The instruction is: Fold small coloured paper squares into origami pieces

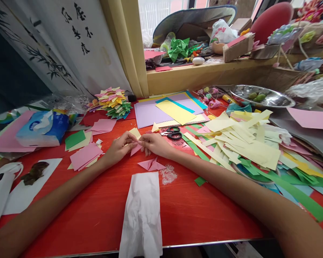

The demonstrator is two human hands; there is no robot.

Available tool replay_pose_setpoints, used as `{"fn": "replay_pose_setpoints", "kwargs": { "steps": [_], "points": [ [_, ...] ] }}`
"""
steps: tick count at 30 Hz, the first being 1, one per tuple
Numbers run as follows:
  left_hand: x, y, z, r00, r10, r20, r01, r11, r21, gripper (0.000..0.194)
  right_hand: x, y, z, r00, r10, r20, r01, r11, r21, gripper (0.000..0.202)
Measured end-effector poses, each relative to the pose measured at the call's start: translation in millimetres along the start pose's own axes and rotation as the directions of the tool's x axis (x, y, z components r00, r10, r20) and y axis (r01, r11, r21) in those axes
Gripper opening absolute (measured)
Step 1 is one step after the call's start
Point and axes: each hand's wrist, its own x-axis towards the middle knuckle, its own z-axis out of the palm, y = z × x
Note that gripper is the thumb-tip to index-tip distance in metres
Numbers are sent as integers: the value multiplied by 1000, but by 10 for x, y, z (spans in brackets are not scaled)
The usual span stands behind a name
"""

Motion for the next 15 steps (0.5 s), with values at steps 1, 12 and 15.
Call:
{"fn": "replay_pose_setpoints", "kwargs": {
  "steps": [1, 12, 15],
  "points": [
    [1, 1, -2, 1000, 1, -9, -1, 1000, 10, 11, -1, -6, 0, 1000, -2, 7, 2, 1000, -15, 23],
    [42, -108, 56, 1000, 12, 26, -10, 996, -88, 31, -13, 28, 16, 1000, -5, 6, 6, 1000, -21, 24],
    [43, -106, 53, 998, 43, 46, -37, 993, -112, 30, -19, 10, 19, 1000, -2, -1, 2, 999, -33, 24]
  ]
}}
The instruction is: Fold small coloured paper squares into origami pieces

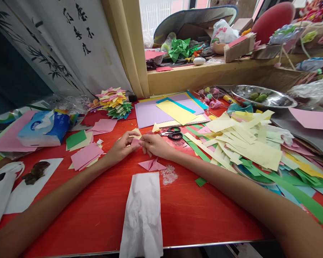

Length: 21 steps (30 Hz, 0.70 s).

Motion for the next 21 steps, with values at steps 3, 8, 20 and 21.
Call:
{"fn": "replay_pose_setpoints", "kwargs": {
  "steps": [3, 8, 20, 21],
  "points": [
    [-7, 17, -5, 1000, -5, -2, 5, 1000, 21, 26, 3, -21, 1, 1000, 1, -5, -1, 1000, -13, 24],
    [-21, 67, -9, 996, -44, -79, 51, 995, 89, 16, 4, -37, -4, 1000, -19, 7, 19, 999, -33, 24],
    [-41, 118, -27, 981, -121, -152, 140, 983, 120, 22, 12, -44, -14, 999, -8, 33, 8, 1000, -18, 28],
    [-42, 116, -29, 980, -125, -154, 143, 984, 110, 22, 13, -47, -14, 1000, -8, 30, 9, 1000, -17, 28]
  ]
}}
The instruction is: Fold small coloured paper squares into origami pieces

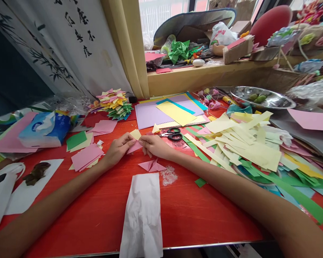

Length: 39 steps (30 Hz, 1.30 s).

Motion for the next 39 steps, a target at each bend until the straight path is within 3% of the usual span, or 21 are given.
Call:
{"fn": "replay_pose_setpoints", "kwargs": {
  "steps": [7, 12, 15, 23, 33, 39],
  "points": [
    [-8, -31, -21, 1000, -16, 20, 17, 999, -41, 26, 3, -31, 5, 1000, -10, 19, 11, 998, -61, 28],
    [18, -77, 6, 997, -67, -35, 60, 981, -186, 29, 42, 69, 9, 997, 53, -47, -45, 987, 155, 24],
    [34, -81, 23, 994, -31, -106, 9, 979, -202, 27, 68, 115, 4, 992, 87, -90, -61, 963, 262, 26],
    [30, -52, 23, 993, 6, -118, -30, 979, -201, 21, 63, 59, 1, 986, 129, -110, -86, 938, 335, 22],
    [78, -131, 19, 994, 20, -112, -50, 960, -276, 11, 65, 102, -6, 987, 14, -158, 62, 883, 464, 14],
    [75, -137, 12, 993, -3, -117, -37, 940, -338, 18, 65, 79, -27, 982, 98, -159, -2, 855, 519, 14]
  ]
}}
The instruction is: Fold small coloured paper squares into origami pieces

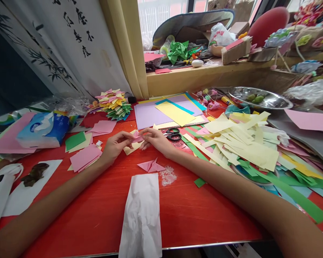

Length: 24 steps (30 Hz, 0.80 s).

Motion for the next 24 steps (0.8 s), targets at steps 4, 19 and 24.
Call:
{"fn": "replay_pose_setpoints", "kwargs": {
  "steps": [4, 19, 24],
  "points": [
    [-20, 19, -4, 1000, -10, 16, 10, 1000, -6, 22, 3, 0, -13, 1000, 22, -1, -22, 999, 34, 20],
    [-28, 68, 14, 995, -65, 73, 61, 997, 48, 27, 3, 1, -6, 1000, 11, -22, -12, 999, -52, 18],
    [-24, 52, 17, 991, -99, 87, 97, 995, 33, 30, 5, -5, 11, 1000, 17, -24, -19, 997, -79, 16]
  ]
}}
